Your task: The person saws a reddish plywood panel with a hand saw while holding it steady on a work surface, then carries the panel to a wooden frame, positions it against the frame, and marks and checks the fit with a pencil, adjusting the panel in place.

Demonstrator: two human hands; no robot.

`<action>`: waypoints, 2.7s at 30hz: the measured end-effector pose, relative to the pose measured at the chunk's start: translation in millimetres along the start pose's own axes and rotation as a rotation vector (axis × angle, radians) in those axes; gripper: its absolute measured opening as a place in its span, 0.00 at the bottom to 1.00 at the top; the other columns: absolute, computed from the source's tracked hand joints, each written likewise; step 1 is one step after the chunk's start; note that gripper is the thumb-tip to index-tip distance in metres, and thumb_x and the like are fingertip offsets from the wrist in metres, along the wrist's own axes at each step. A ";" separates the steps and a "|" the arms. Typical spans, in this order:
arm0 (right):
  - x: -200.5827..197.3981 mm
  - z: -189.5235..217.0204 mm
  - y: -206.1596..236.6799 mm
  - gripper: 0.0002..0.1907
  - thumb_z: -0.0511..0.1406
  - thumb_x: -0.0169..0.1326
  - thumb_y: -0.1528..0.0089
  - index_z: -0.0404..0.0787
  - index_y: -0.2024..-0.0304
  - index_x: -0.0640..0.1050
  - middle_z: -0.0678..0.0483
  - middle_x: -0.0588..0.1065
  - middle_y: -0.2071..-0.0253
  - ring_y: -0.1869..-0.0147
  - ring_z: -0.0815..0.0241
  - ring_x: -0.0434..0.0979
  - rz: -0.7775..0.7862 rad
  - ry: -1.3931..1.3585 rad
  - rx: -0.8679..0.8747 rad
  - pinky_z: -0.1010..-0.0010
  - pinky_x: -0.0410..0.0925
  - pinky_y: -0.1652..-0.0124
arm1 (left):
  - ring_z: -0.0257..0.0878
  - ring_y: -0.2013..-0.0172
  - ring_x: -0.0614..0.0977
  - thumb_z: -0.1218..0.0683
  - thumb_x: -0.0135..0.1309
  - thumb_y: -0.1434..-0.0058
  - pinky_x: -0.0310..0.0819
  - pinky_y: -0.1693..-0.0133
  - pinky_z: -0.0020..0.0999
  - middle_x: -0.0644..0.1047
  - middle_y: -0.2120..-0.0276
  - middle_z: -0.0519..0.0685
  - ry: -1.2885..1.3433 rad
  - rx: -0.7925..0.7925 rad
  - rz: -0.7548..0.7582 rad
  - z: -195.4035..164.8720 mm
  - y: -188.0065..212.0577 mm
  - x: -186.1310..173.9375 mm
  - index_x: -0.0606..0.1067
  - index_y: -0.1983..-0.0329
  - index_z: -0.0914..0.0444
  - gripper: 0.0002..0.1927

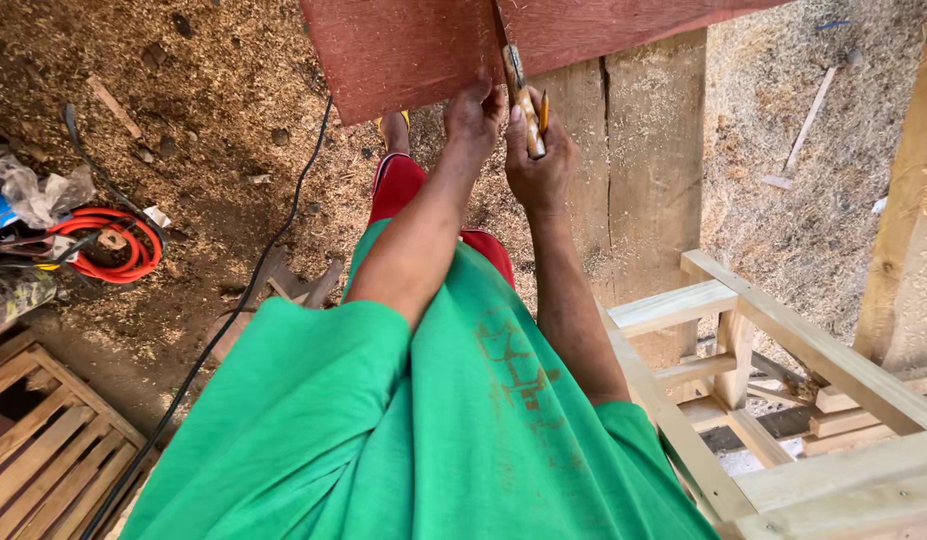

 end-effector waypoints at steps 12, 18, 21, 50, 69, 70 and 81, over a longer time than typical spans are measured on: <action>-50.1 23.1 61.0 0.20 0.37 0.54 0.30 0.33 0.38 0.75 0.46 0.80 0.63 0.61 0.62 0.81 0.088 0.050 0.097 0.67 0.74 0.61 | 0.39 0.79 0.75 0.64 0.61 0.40 0.69 0.78 0.32 0.78 0.72 0.52 -0.035 0.136 -0.305 44.2 2.9 -21.1 0.74 0.64 0.69 0.06; -70.8 48.7 80.4 0.20 0.37 0.55 0.30 0.34 0.37 0.75 0.46 0.81 0.63 0.62 0.63 0.82 0.081 0.132 0.085 0.68 0.74 0.61 | 0.38 0.79 0.75 0.65 0.60 0.40 0.69 0.79 0.32 0.79 0.71 0.52 -0.047 0.145 -0.313 45.9 2.3 -25.8 0.75 0.65 0.69 0.04; -102.0 66.3 117.8 0.19 0.36 0.53 0.30 0.37 0.38 0.77 0.47 0.80 0.65 0.65 0.64 0.80 0.100 0.126 0.221 0.70 0.73 0.64 | 0.37 0.79 0.75 0.65 0.59 0.40 0.69 0.79 0.31 0.80 0.71 0.52 -0.060 0.146 -0.308 41.5 4.5 -26.9 0.75 0.66 0.69 0.04; -32.2 12.3 46.8 0.12 0.37 0.55 0.29 0.37 0.47 0.80 0.40 0.81 0.62 0.59 0.48 0.87 0.096 0.135 0.098 0.62 0.75 0.60 | 0.36 0.79 0.76 0.62 0.58 0.39 0.69 0.79 0.31 0.80 0.73 0.51 -0.118 0.202 -0.324 21.6 -8.5 -2.6 0.77 0.69 0.68 0.04; -46.6 19.1 52.4 0.16 0.35 0.58 0.32 0.35 0.43 0.77 0.41 0.80 0.62 0.62 0.48 0.84 -0.011 0.198 -0.081 0.60 0.74 0.63 | 0.36 0.80 0.76 0.62 0.58 0.39 0.69 0.79 0.31 0.80 0.74 0.51 -0.127 0.209 -0.326 26.8 -12.2 -2.0 0.77 0.70 0.67 0.05; -65.4 32.8 76.5 0.18 0.34 0.57 0.32 0.34 0.40 0.76 0.41 0.80 0.61 0.61 0.48 0.84 -0.002 0.232 -0.084 0.61 0.75 0.61 | 0.36 0.80 0.76 0.62 0.58 0.39 0.69 0.79 0.31 0.80 0.74 0.51 -0.123 0.209 -0.326 26.3 -12.4 -2.1 0.77 0.70 0.67 0.05; -33.6 11.0 43.2 0.17 0.37 0.59 0.30 0.37 0.42 0.74 0.40 0.79 0.59 0.59 0.44 0.82 -0.080 0.239 -0.235 0.58 0.74 0.59 | 0.36 0.80 0.76 0.61 0.58 0.39 0.68 0.79 0.31 0.79 0.75 0.50 -0.124 0.208 -0.331 24.2 -13.9 -5.2 0.77 0.71 0.66 0.05</action>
Point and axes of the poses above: each hand's wrist, its own y-axis away from the middle knuckle, its own x-axis out of the palm, z = x × y, the point moved 2 cm from there along -y, towards the middle knuckle
